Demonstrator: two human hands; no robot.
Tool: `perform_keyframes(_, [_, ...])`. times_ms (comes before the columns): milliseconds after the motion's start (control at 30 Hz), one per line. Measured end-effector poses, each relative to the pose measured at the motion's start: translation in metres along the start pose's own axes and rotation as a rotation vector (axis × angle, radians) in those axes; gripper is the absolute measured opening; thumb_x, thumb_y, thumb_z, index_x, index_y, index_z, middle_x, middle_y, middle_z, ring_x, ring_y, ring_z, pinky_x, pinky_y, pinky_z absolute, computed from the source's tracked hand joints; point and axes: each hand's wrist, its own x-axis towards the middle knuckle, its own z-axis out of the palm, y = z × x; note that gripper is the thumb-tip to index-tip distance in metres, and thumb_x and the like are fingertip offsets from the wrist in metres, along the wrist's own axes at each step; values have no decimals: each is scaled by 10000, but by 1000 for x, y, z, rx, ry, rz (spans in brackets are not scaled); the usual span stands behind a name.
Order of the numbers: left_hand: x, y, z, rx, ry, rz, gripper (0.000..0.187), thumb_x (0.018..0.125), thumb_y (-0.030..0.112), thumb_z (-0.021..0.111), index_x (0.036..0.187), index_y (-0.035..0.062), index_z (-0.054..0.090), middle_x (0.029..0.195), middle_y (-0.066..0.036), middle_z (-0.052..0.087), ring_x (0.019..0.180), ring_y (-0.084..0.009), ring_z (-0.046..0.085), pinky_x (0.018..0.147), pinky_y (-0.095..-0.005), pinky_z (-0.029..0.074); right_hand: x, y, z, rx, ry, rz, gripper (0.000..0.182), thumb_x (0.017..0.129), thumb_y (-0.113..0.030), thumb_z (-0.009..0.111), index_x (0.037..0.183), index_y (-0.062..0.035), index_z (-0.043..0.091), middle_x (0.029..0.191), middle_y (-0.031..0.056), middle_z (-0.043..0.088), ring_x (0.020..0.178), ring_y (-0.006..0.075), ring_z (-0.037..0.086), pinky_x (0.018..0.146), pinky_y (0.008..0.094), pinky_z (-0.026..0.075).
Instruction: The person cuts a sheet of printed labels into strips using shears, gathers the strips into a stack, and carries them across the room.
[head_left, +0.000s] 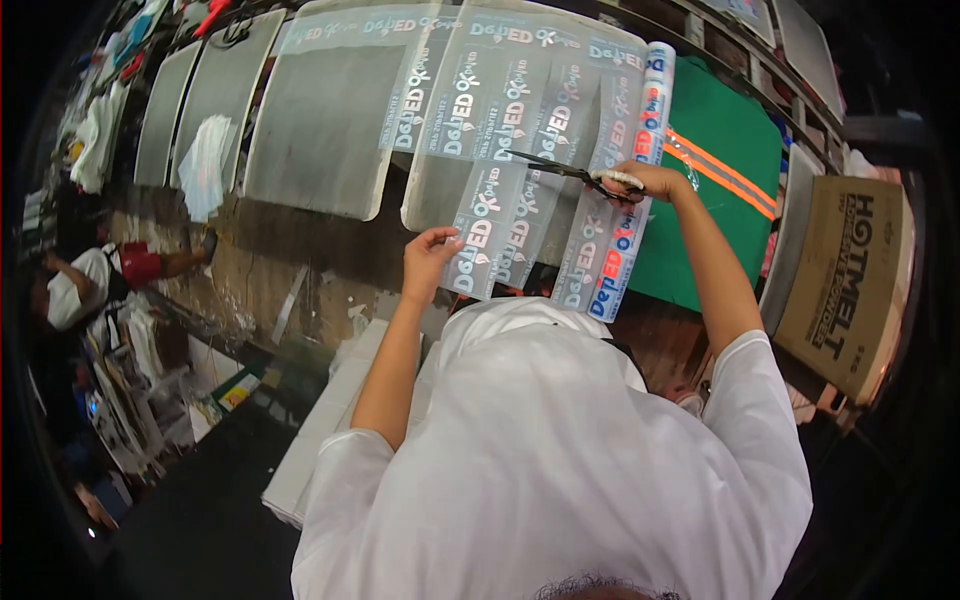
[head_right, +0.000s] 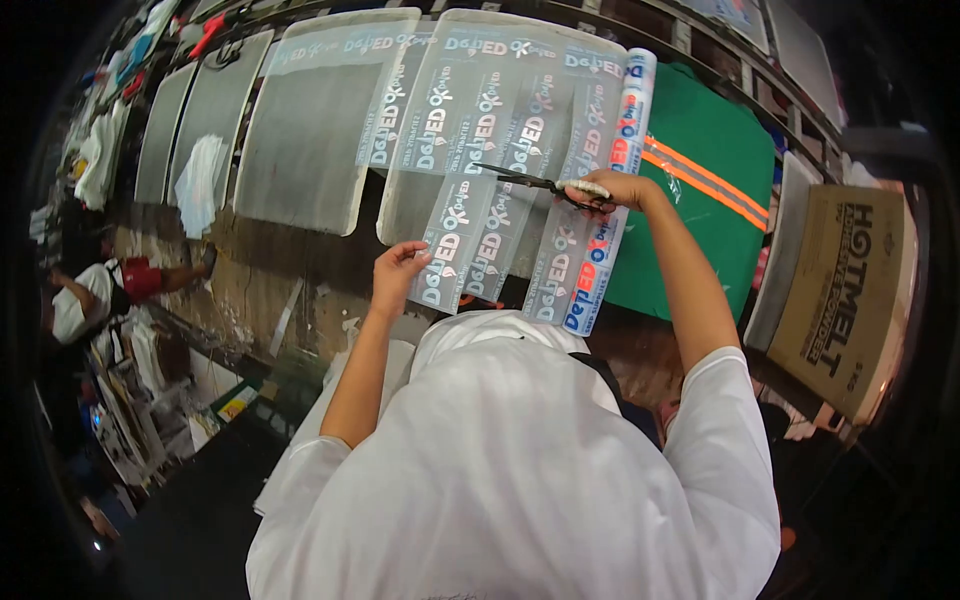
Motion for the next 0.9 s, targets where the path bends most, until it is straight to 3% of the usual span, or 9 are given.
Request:
perform_keyframes(133, [-9, -11, 11, -45, 57, 33, 281, 817, 10, 743, 1086, -22, 671, 756, -4, 659, 676, -42, 578, 638, -194, 453, 22, -3, -15, -89, -76, -25, 568, 894, -540, 626, 1217, -73, 657, 662, -14, 571, 511, 51, 443, 444, 227, 294])
perform_keyframes(267, [-7, -24, 11, -40, 114, 37, 276, 818, 17, 747, 1084, -19, 679, 742, -4, 662, 665, -41, 578, 628, -192, 449, 33, -11, -14, -147, -131, -41, 566, 883, -544, 640, 1201, -76, 670, 652, -13, 570, 501, 51, 424, 444, 231, 299])
perform_keyframes(333, [-6, -28, 12, -29, 126, 50, 272, 822, 9, 738, 1087, -17, 684, 753, -12, 672, 671, -42, 585, 625, -190, 450, 36, -13, -13, -176, -114, -43, 554, 872, -561, 652, 1198, -114, 683, 657, -15, 575, 545, 65, 504, 464, 217, 334])
perform_keyframes(467, [-6, -25, 14, -66, 145, 35, 274, 825, 5, 731, 1094, -17, 683, 776, -27, 689, 686, -50, 606, 637, -194, 465, 38, -10, -13, -181, -121, -68, 545, 878, -547, 651, 1206, -113, 680, 653, -22, 566, 550, 62, 497, 473, 212, 335])
perform_keyframes(533, [-6, -24, 13, -56, 138, 25, 277, 826, 1, 727, 1098, -21, 681, 799, -42, 703, 706, -61, 628, 657, -203, 486, 37, -9, -11, -135, -112, -58, 515, 892, -473, 659, 1217, -74, 659, 674, -5, 588, 551, 56, 481, 484, 226, 369])
perform_keyframes(667, [-5, -21, 8, -84, 107, 12, 284, 829, -1, 721, 1108, -26, 675, 819, -57, 713, 718, -72, 641, 669, -209, 500, 42, 2, -6, -70, -159, -105, 514, 901, -457, 653, 1230, -63, 646, 683, -1, 596, 565, 56, 502, 495, 223, 387])
perform_keyframes(900, [0, -24, 3, -103, 62, -8, 282, 837, -4, 712, 1114, -29, 671, 831, -59, 715, 726, -75, 643, 670, -211, 502, 38, 2, -7, -178, -129, -97, 393, 898, -328, 679, 1169, -43, 680, 654, -41, 524, 562, 48, 503, 490, 236, 398])
